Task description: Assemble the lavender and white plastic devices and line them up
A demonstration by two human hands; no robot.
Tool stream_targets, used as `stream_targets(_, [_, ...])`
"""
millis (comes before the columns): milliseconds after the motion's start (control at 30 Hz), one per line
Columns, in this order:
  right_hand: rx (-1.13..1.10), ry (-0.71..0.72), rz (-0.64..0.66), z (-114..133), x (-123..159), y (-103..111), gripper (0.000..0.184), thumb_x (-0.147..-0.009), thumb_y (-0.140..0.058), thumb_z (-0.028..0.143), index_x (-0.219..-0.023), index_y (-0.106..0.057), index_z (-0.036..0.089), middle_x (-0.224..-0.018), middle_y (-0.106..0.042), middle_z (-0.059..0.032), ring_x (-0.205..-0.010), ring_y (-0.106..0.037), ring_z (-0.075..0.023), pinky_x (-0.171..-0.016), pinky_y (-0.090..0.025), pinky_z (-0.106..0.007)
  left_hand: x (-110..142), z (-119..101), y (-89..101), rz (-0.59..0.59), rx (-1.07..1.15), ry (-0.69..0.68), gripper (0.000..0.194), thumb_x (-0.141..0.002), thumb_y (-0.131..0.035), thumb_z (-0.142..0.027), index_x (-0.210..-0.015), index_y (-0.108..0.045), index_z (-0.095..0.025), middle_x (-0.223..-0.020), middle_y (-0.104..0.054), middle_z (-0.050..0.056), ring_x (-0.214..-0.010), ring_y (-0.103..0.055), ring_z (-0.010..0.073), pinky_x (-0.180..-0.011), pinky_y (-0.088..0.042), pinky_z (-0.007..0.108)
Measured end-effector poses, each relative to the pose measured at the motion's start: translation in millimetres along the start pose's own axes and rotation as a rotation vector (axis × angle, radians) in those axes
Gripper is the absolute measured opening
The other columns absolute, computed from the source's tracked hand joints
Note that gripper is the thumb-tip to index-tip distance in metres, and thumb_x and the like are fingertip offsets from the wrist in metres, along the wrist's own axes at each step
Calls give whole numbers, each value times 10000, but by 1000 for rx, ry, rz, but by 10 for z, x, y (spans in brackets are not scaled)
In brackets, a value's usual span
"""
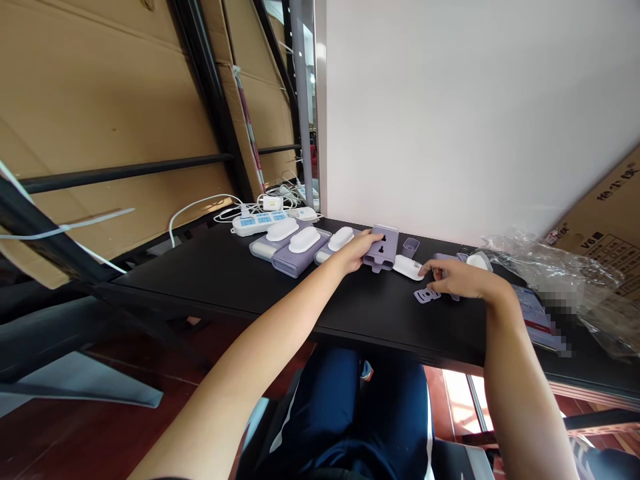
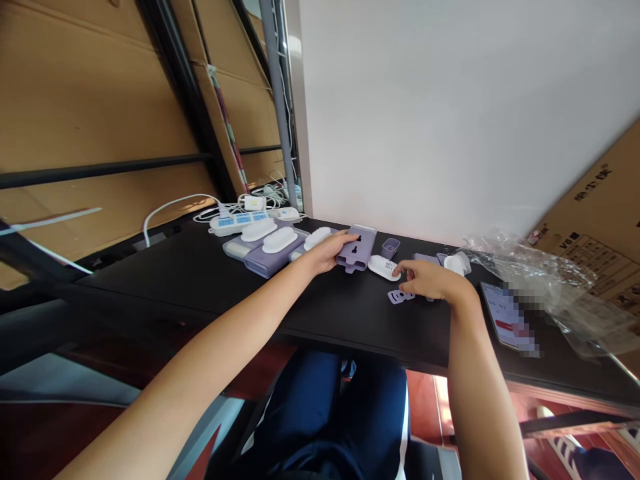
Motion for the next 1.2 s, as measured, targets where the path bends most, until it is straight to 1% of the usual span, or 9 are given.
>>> stream_targets(100, [143, -85, 47, -129, 20, -144, 393, -740, -712, 302, -1133, -723, 316, -858, -692, -4, -643, -621, -186, -555, -404, -294, -28, -17, 132, -83, -161, -63, 197, -886, -644, -268, -1064, -596, -199, -799, -665, 22, -595, -621, 138, -478, -476, 221])
stream_targets(233, [278, -168, 38, -178, -18, -247, 247, -716, -754, 360, -955, -728, 303, -843, -715, -11, -673, -628, -202, -558, -361, -290, -30, 2, 198, -132, -367, -85, 224, -857, -665, -280, -1052, -589, -199, -822, -681, 50, -616, -640, 166, -502, -489, 252])
stream_targets(400, [50, 21, 41, 58, -62, -269, 141, -767, -709, 377, -797, -650, 253, -751, -673, -1, -622, -567, -168, -548, -345, -282, 28, -24, 185, -175, -546, -85, 540, -793, -683, -230, -1325, -593, -196, -1100, -727, 121, -880, -708, 248, -706, -572, 337])
stream_targets(533, [-237, 203, -211, 250, -50, 45, 275, -890, -621, 513, -827, -623, 245, -747, -644, 8, -656, -539, -161, -597, -379, -282, 197, -467, 51, -257, -750, -474, 473, -824, -652, -229, -1294, -677, -187, -1413, -603, 139, -1307, -555, 290, -1064, -463, 382])
stream_targets(633, [-344, 231, -519, 261, 8, 298, 295, -902, -632, 536, -879, -611, 242, -724, -597, 21, -652, -505, -153, -614, -375, -277, 317, -594, -155, -123, -695, -609, 371, -946, -548, -378, -1209, -721, -181, -1227, -699, 105, -1111, -632, 223, -988, -482, 337])
stream_targets(767, [-168, 238, -788, 362, 99, 367, 213, -947, -602, 453, -934, -619, 241, -744, -601, 11, -658, -519, -160, -620, -357, -278, 401, -458, -447, 184, -584, -478, 567, -980, -443, -611, -1046, -763, -148, -922, -745, 68, -718, -586, 137, -670, -462, 250])
stream_targets(967, [177, 278, -738, 531, 40, 186, 136, -967, -528, 279, -1036, -642, 250, -909, -666, -39, -732, -593, -189, -582, -303, -273, 449, -393, -507, 300, -450, -345, 438, -876, -688, -487, -1155, -736, -152, -796, -713, 45, -590, -510, 90, -486, -307, 207])
stream_targets(1067, [256, 272, -723, 548, 35, 165, 176, -970, -506, 257, -1068, -651, 249, -942, -661, -57, -739, -602, -198, -558, -278, -275, 414, -310, -513, 345, -398, -265, 538, -842, -751, -442, -1299, -658, -175, -772, -695, 24, -587, -532, 89, -489, -332, 208])
stream_targets(1200, [181, 304, -711, 571, 42, 169, 246, -948, -516, 227, -1149, -657, 245, -968, -672, -65, -732, -607, -200, -568, -326, -283, 394, -262, -570, 406, -336, -283, 577, -770, -837, -400, -1267, -657, -168, -844, -676, 24, -791, -656, 140, -571, -404, 215])
Point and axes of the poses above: each hand's wrist, its own x-axis away from the middle knuckle, its own y-axis out of the back of the hand, z = x × y, the point moved 10 cm from there along -x, towards the middle knuckle
